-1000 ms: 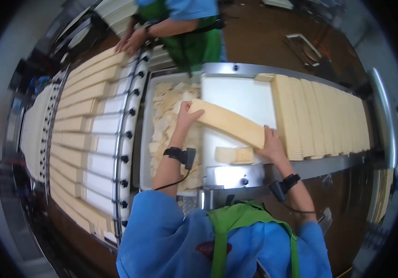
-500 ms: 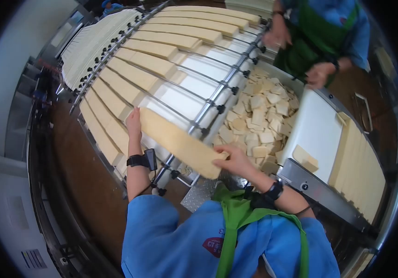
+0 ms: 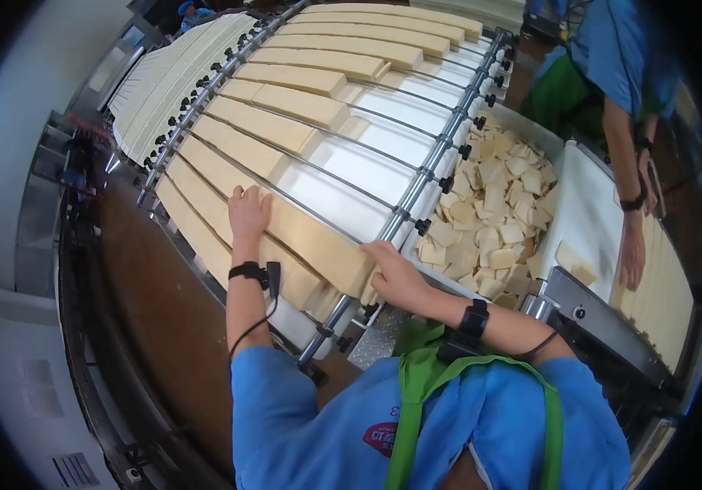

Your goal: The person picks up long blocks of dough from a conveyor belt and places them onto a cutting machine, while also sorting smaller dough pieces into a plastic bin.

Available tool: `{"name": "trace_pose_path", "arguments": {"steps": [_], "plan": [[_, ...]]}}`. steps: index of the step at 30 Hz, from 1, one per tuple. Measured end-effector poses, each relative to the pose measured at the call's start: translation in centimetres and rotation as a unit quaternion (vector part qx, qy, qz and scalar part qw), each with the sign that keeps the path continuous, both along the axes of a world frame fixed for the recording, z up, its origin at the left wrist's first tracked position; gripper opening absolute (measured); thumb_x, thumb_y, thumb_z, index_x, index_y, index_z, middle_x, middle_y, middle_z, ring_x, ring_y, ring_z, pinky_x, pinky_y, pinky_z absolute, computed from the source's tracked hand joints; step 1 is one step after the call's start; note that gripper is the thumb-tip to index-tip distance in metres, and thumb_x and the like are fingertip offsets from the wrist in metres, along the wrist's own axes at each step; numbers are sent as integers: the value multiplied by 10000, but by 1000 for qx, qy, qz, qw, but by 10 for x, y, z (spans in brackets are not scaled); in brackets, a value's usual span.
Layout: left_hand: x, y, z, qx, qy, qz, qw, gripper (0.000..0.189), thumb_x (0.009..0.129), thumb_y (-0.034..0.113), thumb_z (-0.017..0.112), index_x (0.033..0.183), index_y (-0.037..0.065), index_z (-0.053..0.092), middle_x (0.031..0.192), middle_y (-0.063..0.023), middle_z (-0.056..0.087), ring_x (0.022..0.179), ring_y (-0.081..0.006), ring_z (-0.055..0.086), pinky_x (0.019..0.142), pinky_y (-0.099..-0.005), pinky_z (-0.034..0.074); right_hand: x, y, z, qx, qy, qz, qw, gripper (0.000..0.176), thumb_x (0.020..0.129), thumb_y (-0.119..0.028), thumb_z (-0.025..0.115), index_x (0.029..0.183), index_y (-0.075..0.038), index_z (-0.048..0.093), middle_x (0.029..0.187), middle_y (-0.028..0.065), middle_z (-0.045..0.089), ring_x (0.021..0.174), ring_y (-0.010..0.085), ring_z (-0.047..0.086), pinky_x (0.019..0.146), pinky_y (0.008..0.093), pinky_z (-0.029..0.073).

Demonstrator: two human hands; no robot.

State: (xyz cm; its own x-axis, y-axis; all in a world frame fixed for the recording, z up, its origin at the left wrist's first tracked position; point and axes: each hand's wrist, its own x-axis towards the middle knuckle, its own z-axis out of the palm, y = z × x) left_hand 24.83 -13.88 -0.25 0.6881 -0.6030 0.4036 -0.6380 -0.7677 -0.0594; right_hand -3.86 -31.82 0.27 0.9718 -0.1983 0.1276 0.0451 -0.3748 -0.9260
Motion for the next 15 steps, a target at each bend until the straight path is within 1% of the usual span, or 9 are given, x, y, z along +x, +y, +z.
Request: {"name": "trace_pose_path", "arguments": {"steps": [1, 2, 4, 6, 8, 10, 12, 14, 15], "plan": [[-2, -2, 1, -35, -41, 2, 999, 223, 733, 259, 608, 840, 63, 607, 941, -162, 560, 938, -340, 484, 829, -421, 391, 6, 5, -9, 1, -17, -6, 1000, 439, 723, -46, 450, 1159, -2, 424, 1131, 191, 453, 997, 368, 493, 853, 390, 410], [-9, -5, -1, -74, -30, -35, 996, 195, 725, 236, 612, 825, 68, 610, 976, -152, 553, 967, -341, 466, 851, -424, 373, 11, 8, -20, 11, -30, -1, 999, 458, 718, -40, 454, 1173, 0, 416, 1139, 193, 452, 1032, 357, 475, 876, 377, 396], [-55, -23, 7, -152, -3, -115, 982, 140, 708, 189, 619, 795, 80, 617, 1047, -132, 540, 1026, -341, 431, 896, -430, 337, 19, 7, -38, 30, -53, 2, 998, 498, 709, -29, 460, 1202, 6, 401, 1156, 196, 450, 1103, 335, 439, 923, 352, 368], [-119, -33, 19, -178, 146, -253, 940, 167, 682, 162, 625, 829, 84, 615, 1174, -134, 485, 1102, -362, 389, 931, -460, 293, 20, -2, -40, 61, -43, 13, 997, 505, 703, -21, 456, 1205, 5, 400, 1164, 207, 447, 1112, 345, 432, 939, 355, 358], [-173, -45, 30, -48, 132, -305, 942, 207, 670, 168, 639, 863, 98, 612, 1239, -145, 444, 1151, -385, 356, 945, -495, 264, 13, -13, -48, 66, -52, -16, 996, 501, 696, -13, 451, 1196, -3, 410, 1151, 205, 460, 1102, 348, 439, 939, 357, 358], [-196, -53, 13, -17, 93, -242, 966, 176, 687, 196, 644, 838, 112, 607, 1248, -163, 436, 1154, -401, 354, 928, -522, 267, 11, -27, -47, 33, -60, -77, 995, 485, 690, -3, 444, 1175, -16, 433, 1111, 190, 487, 1048, 345, 469, 901, 365, 382], [-194, -53, -5, -6, 35, -210, 977, 186, 692, 180, 648, 852, 103, 592, 1244, -186, 430, 1149, -407, 355, 928, -495, 277, 1, -53, -35, 18, -52, -129, 990, 464, 688, 5, 439, 1152, -12, 454, 1103, 182, 498, 1007, 341, 492, 876, 378, 397], [-189, -53, -10, -15, -25, -224, 974, 202, 711, 230, 655, 837, 96, 572, 1232, -187, 439, 1133, -400, 373, 912, -502, 291, -15, -83, -28, 33, -53, -162, 985, 442, 688, 9, 436, 1129, 9, 472, 1134, 183, 493, 1000, 335, 499, 887, 391, 388], [-189, -54, -8, -7, -31, -220, 975, 205, 722, 242, 651, 834, 92, 569, 1228, -185, 443, 1126, -396, 381, 909, -502, 296, -24, -98, -30, 20, -76, -184, 980, 435, 694, 4, 439, 1128, 11, 471, 1128, 185, 486, 996, 339, 497, 879, 393, 390]]}}
